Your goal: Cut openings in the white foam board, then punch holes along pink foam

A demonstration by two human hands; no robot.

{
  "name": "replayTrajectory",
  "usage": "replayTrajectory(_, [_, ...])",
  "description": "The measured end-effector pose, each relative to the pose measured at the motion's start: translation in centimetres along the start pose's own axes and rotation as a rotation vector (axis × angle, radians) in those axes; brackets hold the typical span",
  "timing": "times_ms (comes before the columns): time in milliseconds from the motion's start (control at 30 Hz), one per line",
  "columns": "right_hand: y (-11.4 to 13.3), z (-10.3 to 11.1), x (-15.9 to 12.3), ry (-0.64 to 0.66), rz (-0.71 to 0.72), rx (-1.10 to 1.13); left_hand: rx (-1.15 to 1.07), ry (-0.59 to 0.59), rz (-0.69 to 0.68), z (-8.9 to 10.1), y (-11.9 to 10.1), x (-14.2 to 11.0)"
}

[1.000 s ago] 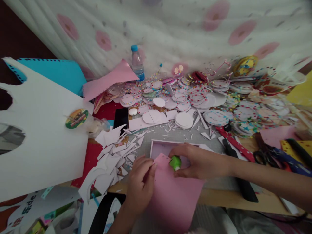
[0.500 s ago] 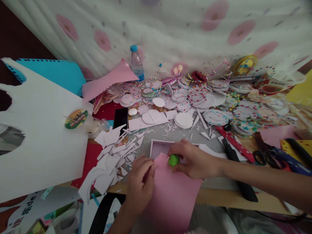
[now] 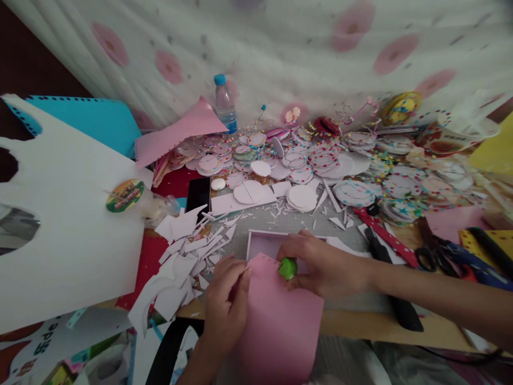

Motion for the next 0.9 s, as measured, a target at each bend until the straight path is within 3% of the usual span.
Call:
replayTrajectory(233, [-0.16,-0.52,0.22,-0.063,0.013,0.028,0.010,0.003,0.014,0.06,-0.09,0.10])
replayTrajectory(400, [-0.30,0.09,0.33,0.038,0.023,0.042,0.032,-0.030,0.029,0.30,0.26,-0.14])
replayTrajectory(600, [-0.39,0.18,-0.18,0.073,-0.035,0.032,0.029,-0.077,0.053,0.39,0.46,-0.29])
replayTrajectory(900, [-0.24,-0.41,-0.06,-0.048,-0.036,0.025,-0.003,-0.069,0.028,0.37,0.35,-0.23])
Point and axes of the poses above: each hand's wrist, its own x-axis towards the middle knuckle, its own z-axis out of the back of the hand, y = z × x, the point moved 2 cm from there along x, towards the middle knuckle, and after that the axes turned 7 degrees about -z, right-handed, at the moved point
